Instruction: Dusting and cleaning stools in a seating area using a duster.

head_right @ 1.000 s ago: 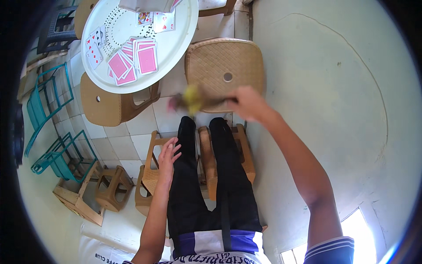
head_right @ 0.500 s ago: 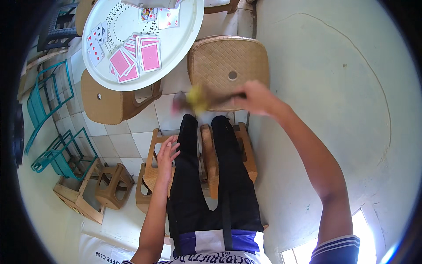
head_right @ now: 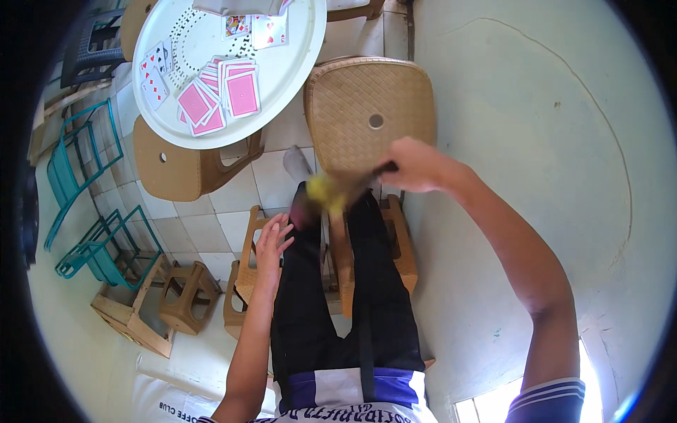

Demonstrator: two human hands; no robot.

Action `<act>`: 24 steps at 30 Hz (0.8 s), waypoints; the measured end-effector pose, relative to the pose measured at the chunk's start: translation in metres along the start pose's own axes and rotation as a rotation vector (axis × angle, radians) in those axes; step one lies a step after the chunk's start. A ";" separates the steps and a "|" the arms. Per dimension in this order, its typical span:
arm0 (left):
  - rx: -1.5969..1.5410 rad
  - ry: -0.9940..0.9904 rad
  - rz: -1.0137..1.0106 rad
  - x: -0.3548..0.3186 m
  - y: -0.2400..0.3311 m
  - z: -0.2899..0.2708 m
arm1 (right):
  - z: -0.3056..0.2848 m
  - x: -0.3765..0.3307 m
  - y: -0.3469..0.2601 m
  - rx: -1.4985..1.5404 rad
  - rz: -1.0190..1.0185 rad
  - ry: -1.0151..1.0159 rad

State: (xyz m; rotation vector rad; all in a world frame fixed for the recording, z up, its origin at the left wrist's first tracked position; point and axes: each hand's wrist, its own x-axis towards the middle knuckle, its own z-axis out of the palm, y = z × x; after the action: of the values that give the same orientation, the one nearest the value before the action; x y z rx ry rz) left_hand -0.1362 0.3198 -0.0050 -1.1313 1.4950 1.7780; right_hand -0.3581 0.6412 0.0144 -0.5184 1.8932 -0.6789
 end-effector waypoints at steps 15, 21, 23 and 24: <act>0.126 -0.092 0.054 0.013 0.057 -0.052 | 0.016 -0.003 -0.016 -0.381 -0.038 -0.051; 0.285 -0.117 0.068 0.029 0.074 -0.097 | -0.017 0.005 -0.025 -0.224 0.072 0.763; 0.319 -0.136 0.069 0.032 0.075 -0.107 | -0.008 0.003 -0.018 -0.242 0.063 0.726; 0.334 -0.149 0.066 0.032 0.074 -0.109 | -0.002 0.000 -0.014 -0.269 0.040 0.680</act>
State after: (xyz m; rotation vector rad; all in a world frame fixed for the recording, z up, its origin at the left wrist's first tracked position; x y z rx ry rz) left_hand -0.1860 0.1944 0.0016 -0.7755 1.6752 1.5416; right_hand -0.3586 0.6310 0.0246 -0.4455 2.6507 -0.6221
